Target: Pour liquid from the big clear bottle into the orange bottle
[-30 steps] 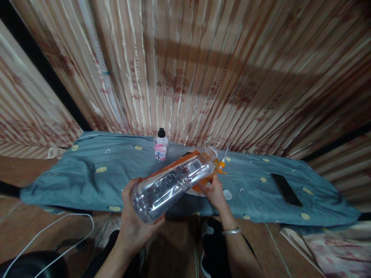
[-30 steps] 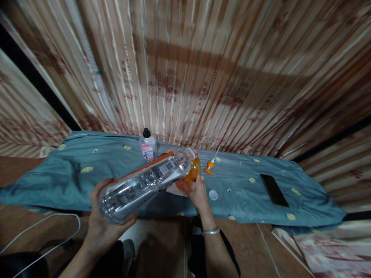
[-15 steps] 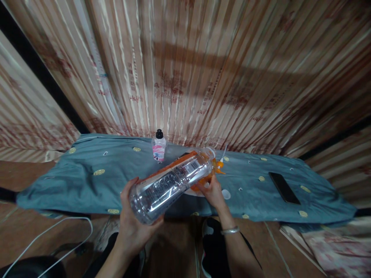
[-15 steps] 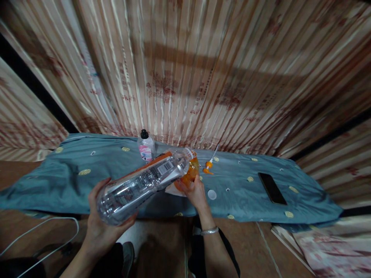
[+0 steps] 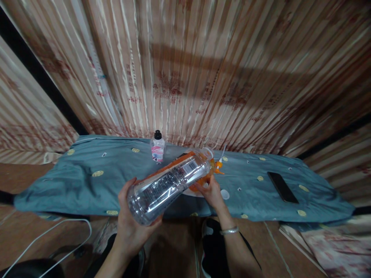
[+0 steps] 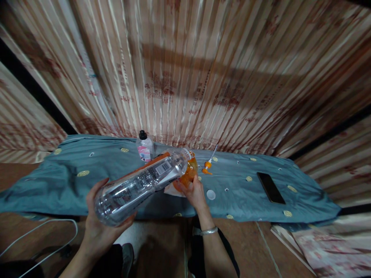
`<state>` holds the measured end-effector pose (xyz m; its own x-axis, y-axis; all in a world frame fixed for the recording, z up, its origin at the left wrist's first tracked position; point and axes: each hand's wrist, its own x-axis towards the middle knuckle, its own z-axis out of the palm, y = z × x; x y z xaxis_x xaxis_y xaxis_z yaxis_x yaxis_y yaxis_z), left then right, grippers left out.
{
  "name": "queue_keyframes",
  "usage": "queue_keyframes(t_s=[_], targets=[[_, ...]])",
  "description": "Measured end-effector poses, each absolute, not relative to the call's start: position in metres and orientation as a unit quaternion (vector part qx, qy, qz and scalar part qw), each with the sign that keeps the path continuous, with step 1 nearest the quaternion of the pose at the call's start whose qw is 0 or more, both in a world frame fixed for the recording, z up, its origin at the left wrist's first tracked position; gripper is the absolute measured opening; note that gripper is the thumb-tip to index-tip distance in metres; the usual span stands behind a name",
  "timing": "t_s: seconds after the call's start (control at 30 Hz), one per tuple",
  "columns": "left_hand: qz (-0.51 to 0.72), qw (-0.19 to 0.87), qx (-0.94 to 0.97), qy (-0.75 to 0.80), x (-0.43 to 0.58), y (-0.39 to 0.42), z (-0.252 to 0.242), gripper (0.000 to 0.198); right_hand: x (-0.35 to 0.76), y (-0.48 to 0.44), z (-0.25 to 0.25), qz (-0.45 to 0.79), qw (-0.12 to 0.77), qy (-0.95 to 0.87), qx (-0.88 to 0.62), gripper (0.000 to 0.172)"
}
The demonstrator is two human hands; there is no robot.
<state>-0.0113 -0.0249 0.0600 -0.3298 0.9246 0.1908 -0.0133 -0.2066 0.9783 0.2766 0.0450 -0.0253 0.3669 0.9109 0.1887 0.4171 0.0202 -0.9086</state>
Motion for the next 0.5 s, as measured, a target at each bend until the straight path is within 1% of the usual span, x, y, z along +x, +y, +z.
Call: queue_keyframes(t_s=[0.1,0.3,0.4,0.5], targets=[[0.636,0.379,0.44,0.509,-0.012,-0.024,0.063,0.114,0.276,0.046,-0.024,0.248,0.506,-0.503,-0.655,0.059],[0.639,0.391,0.418,0.513,-0.01,-0.025,0.07,0.113,0.275,0.046,-0.023,0.249,0.504,-0.498,-0.66,0.057],[0.643,0.432,0.378,0.507,-0.006,-0.027,0.076,0.119,0.275,0.046,-0.023,0.248,0.506,-0.5,-0.658,0.057],[0.645,0.487,0.321,0.494,0.0,-0.031,0.085,0.121,0.275,0.046,-0.022,0.247,0.512,-0.502,-0.652,0.061]])
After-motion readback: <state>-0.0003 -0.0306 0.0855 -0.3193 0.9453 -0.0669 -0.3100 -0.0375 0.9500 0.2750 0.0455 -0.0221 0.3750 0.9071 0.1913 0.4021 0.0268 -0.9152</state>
